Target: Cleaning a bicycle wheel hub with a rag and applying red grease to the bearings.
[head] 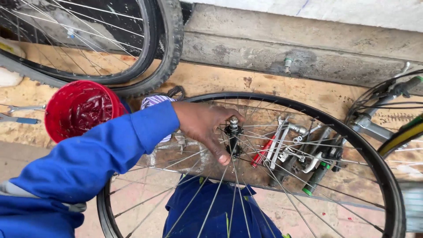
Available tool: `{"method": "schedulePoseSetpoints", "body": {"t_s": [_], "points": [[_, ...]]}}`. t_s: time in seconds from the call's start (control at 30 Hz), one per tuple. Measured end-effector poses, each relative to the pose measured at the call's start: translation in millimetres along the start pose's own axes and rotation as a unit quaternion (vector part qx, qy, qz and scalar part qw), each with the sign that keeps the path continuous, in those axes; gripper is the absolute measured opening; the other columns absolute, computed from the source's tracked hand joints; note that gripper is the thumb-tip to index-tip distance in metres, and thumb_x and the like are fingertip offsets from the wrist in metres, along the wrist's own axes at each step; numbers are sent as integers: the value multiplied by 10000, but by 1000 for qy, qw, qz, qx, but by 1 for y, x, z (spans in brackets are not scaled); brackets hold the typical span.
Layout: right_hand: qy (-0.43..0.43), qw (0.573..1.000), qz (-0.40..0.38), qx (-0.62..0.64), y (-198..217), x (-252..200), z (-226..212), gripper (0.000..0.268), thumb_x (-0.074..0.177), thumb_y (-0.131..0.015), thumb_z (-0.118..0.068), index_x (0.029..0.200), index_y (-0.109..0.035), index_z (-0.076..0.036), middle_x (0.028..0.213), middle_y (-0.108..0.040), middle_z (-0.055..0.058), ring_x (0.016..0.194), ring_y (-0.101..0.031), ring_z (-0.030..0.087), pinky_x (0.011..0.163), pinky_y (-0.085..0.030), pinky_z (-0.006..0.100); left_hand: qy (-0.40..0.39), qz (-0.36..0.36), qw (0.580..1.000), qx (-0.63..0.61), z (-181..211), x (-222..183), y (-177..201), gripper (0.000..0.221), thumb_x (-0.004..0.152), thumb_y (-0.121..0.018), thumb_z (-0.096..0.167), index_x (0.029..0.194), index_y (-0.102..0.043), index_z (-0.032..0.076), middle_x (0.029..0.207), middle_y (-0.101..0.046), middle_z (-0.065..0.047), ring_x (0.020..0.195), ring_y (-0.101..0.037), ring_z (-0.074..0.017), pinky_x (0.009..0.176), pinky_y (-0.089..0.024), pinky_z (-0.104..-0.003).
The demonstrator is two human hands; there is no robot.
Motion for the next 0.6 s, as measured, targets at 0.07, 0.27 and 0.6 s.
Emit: {"method": "schedulePoseSetpoints", "body": {"t_s": [0.07,0.27,0.6], "points": [[-129,985,51,101,-49,-8,38,60,819,-518,-203,866,-552,-190,870,-561,-24,754,-512,92,708,-399,190,7,-6,1000,13,-2,6,-3,1233,543,-851,579,1489,-253,60,1466,-331,-368,1347,-395,-509,1122,-319,-585],[191,913,19,-361,-213,-97,-27,444,679,-526,72,1070,-637,-108,1073,-697,83,994,-654,300,877,-515,415,113,18,987,114,-10,12,-6,1021,595,-818,405,1449,-275,275,1024,-631,-98,899,-583,-223,716,-427,-367],[96,948,-89,-291,-295,-134,-98,303,905,-510,-252,1132,-675,-137,697,-616,111,660,-519,302,596,-421,403,99,49,984,140,-19,23,-9,984,619,-788,384,1464,-299,263,823,-596,-105,727,-577,-239,596,-408,-409]]}}
Point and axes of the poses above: each hand's wrist, its own x-axis towards the middle knuckle, its own y-axis out of the back of the hand, z = x × y, the point moved 10 cm from there along x, towards the middle knuckle
